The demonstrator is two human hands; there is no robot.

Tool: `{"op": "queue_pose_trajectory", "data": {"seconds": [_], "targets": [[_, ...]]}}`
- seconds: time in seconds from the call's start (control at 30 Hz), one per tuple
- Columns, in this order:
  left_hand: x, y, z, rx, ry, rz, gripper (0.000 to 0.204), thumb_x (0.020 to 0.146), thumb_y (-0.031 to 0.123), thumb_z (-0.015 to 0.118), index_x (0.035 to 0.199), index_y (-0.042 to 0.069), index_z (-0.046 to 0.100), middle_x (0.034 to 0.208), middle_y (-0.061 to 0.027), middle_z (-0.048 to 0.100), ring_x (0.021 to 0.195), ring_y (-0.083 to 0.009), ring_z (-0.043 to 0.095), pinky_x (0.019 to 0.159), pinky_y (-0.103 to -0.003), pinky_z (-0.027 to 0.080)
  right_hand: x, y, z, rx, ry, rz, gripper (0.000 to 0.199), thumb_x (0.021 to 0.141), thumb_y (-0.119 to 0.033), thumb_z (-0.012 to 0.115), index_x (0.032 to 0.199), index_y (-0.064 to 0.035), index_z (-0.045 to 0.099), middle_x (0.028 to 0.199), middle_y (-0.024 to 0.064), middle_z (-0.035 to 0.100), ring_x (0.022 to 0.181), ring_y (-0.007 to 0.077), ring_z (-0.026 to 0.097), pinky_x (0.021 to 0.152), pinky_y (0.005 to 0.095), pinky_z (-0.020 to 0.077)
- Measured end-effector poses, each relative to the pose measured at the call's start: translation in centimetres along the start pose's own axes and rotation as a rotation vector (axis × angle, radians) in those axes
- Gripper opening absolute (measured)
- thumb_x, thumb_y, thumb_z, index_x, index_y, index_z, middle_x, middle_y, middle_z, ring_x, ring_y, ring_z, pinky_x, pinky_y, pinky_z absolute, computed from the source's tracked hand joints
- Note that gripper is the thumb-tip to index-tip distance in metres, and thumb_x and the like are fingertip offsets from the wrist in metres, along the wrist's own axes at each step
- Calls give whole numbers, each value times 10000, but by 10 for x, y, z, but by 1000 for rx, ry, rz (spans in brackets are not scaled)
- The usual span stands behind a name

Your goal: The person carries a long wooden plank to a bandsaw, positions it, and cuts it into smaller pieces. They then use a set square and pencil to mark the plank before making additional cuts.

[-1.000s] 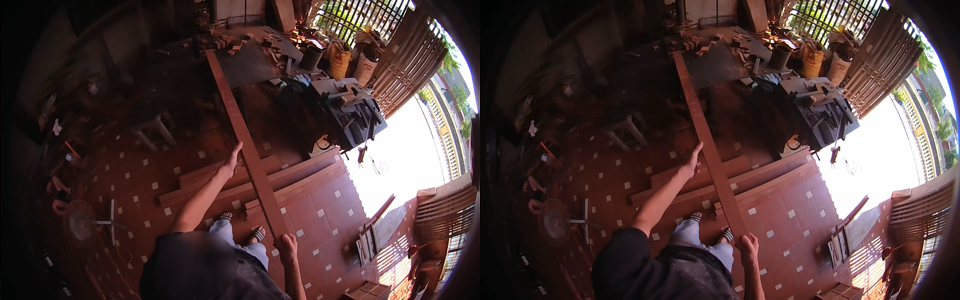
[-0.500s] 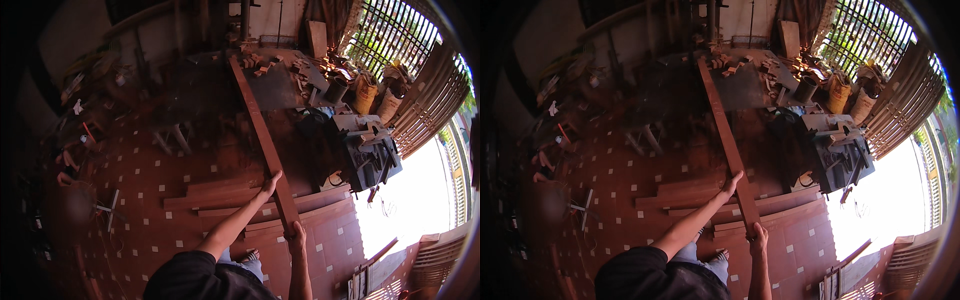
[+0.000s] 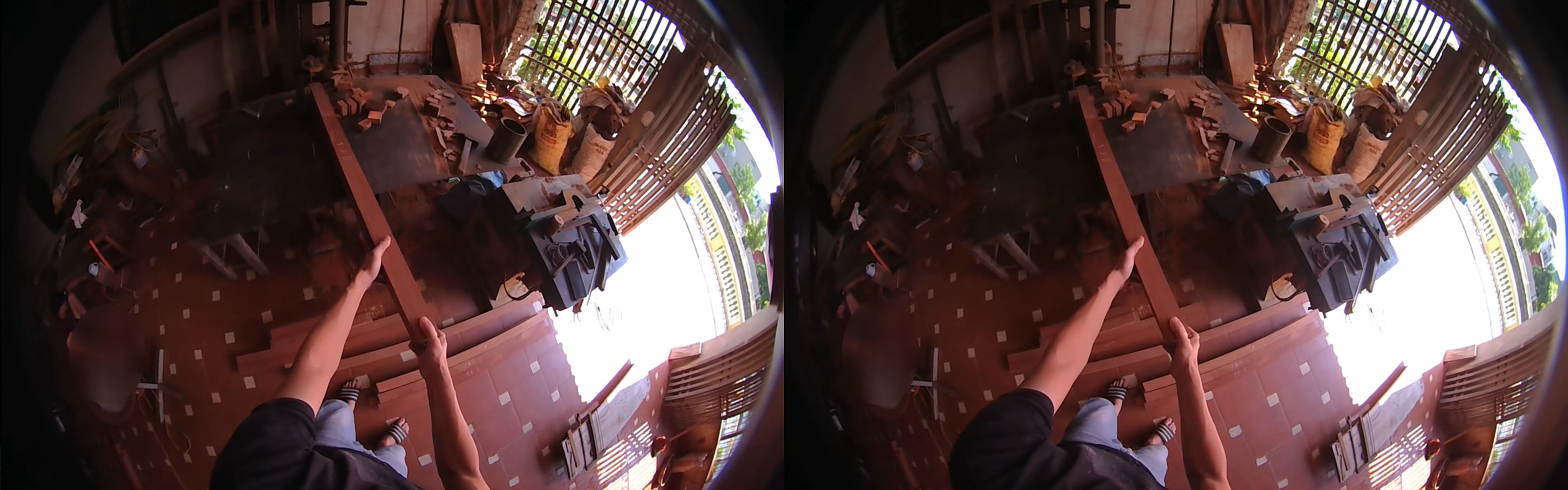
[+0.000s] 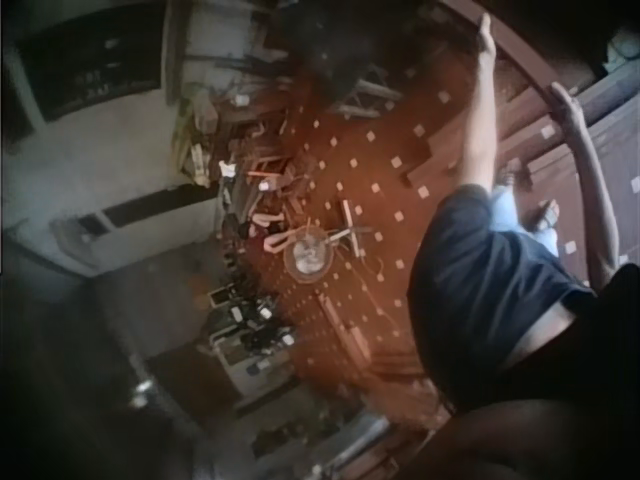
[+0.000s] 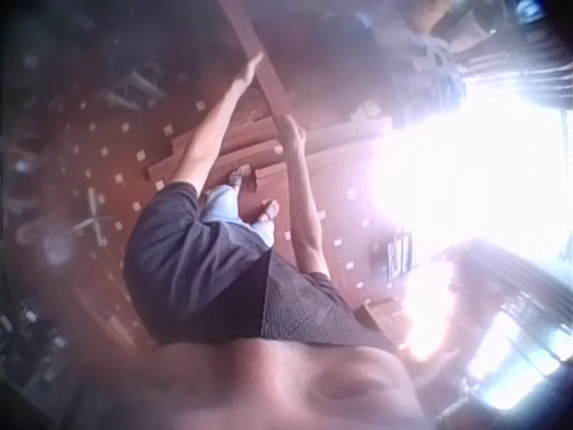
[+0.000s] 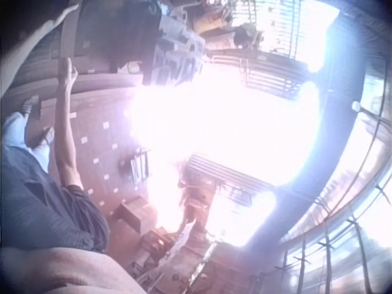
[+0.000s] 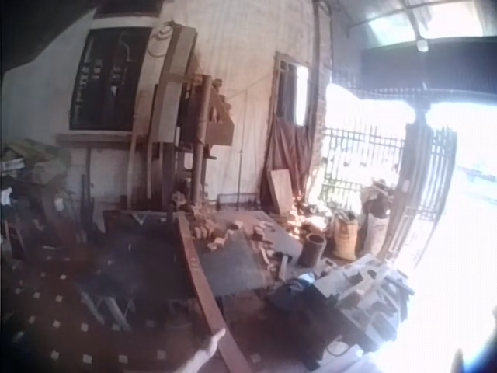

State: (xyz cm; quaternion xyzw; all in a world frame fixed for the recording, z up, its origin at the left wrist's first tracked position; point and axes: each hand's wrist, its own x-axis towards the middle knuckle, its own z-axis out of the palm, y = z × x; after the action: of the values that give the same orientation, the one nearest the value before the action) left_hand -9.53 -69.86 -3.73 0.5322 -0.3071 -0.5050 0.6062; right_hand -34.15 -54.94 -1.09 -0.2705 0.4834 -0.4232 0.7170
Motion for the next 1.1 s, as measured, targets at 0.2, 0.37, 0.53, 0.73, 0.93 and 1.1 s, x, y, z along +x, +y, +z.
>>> {"op": "queue_pose_trajectory", "data": {"seconds": [0.2, 0.37, 0.53, 0.73, 0.93, 1.1], "targets": [[23, 20, -58, 99, -196, -206, 982, 964, 710, 592, 1652, 45, 373, 1652, -127, 455, 1453, -271, 456, 1142, -425, 407, 11, 82, 55, 14, 235, -67, 445, 933, -489, 801, 1082, -84, 693, 956, -1, 679, 809, 124, 620, 687, 317, 514], [4, 32, -38, 55, -123, -68, 796, 1042, 568, 595, 1573, -16, 488, 1621, -128, 492, 1519, -240, 418, 1283, -373, 272, -10, 46, 63, 6, 126, -34, 481, 917, -516, 800, 1062, -71, 690, 871, 15, 668, 709, 147, 620, 618, 318, 494], [23, 26, -26, 35, -143, -85, 824, 1033, 588, 599, 1591, -4, 470, 1654, -129, 454, 1533, -237, 402, 1280, -349, 257, 4, 6, 49, 30, 51, -15, 484, 942, -523, 770, 1113, -79, 683, 935, 51, 663, 726, 174, 627, 633, 348, 508], [-8, 63, -38, 211, 46, -342, 1249, 779, 1007, 459, 1727, 233, 208, 1704, -204, 358, 1376, -478, 491, 908, -601, 503, 47, 4, 46, -32, -29, 114, 707, 934, -681, 720, 1299, -92, 580, 1142, 105, 609, 1036, 241, 631, 828, 440, 558], [-196, -57, -190, 544, 5, -155, 777, 1063, 563, 577, 1619, 39, 434, 1548, -220, 583, 1440, -275, 552, 1118, -369, 479, 2, 64, -32, 89, 5, 155, 1059, 937, -813, 579, 1633, -76, 273, 1588, 254, 417, 1341, 435, 532, 1105, 563, 471], [-549, -187, -332, 912, 361, -746, 800, 929, 597, 685, 1432, -22, 626, 1319, -221, 732, 1254, -361, 695, 1063, -406, 544, -74, 199, -236, -897, -95, 587, 795, 949, -643, 724, 1431, -32, 564, 1255, 189, 704, 999, 335, 721, 768, 476, 617]]}}
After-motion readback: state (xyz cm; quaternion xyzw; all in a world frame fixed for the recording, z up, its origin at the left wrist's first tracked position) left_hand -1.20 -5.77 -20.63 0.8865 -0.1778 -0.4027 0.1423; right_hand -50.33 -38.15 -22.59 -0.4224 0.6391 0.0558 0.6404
